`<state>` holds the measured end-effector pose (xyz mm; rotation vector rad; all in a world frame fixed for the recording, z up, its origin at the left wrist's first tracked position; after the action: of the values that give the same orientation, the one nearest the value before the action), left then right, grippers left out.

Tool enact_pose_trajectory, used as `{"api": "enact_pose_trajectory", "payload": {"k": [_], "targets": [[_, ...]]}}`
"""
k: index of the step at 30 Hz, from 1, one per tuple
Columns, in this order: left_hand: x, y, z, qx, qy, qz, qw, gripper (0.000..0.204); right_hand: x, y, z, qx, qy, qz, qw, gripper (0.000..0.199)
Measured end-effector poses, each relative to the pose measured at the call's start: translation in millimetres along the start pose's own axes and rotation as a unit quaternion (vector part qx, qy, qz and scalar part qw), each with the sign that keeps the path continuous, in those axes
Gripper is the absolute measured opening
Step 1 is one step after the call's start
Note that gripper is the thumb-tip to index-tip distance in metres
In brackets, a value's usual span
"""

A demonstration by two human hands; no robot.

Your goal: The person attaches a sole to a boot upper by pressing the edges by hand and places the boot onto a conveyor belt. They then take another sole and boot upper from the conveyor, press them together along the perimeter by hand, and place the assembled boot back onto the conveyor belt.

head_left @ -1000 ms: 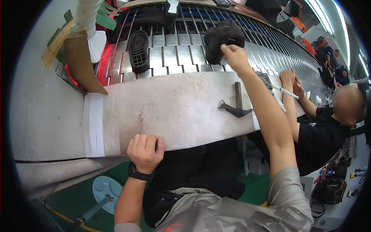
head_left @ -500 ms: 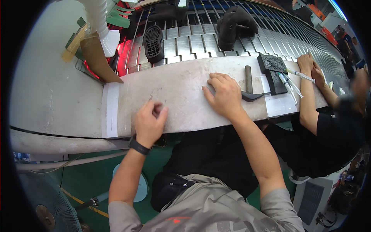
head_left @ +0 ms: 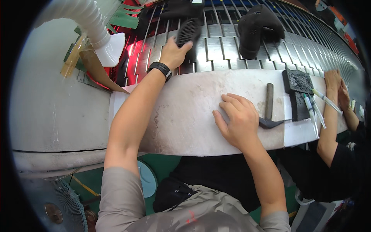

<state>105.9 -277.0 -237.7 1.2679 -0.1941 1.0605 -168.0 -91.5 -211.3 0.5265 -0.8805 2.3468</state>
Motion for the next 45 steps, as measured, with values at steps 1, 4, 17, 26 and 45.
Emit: {"api": "enact_pose_trajectory", "payload": {"k": [1,4,17,26,45], "targets": [[-6.3,-9.1,9.9,0.034,-0.016,-0.051,0.998,0.100,0.5,-1.0,2.3,-0.001,-0.003,0.011,1.000,0.024],[13.5,-56.9,60.5,0.040,0.035,0.074,0.996,0.103,3.5,-1.3,5.2,0.002,-0.009,0.030,1.000,0.026],[121.7,-152.3,80.0,0.089,0.005,0.507,0.857,0.040,5.3,-10.2,1.2,-0.001,-0.064,0.101,0.993,0.028],[135.0,57.3,-45.4,-0.182,-0.079,0.250,0.948,0.038,6.2,-10.4,-7.4,0.026,-0.020,0.087,0.996,0.024],[124.0,-24.5,-106.8,-0.048,-0.012,0.061,0.997,0.037,5.4,-22.5,-2.8,0.040,-0.008,0.043,0.998,0.017]]}}
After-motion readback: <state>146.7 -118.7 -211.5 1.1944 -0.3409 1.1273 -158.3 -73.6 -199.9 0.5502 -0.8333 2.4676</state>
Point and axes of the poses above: each hand's wrist, its own z-axis towards the middle knuckle, its own x-axis out of the back of the hand, y = z × x, the point moved 6 cm from there along z, towards the middle knuckle, and after that the axes turned 15 degrees about y, right-handed, at the moved point
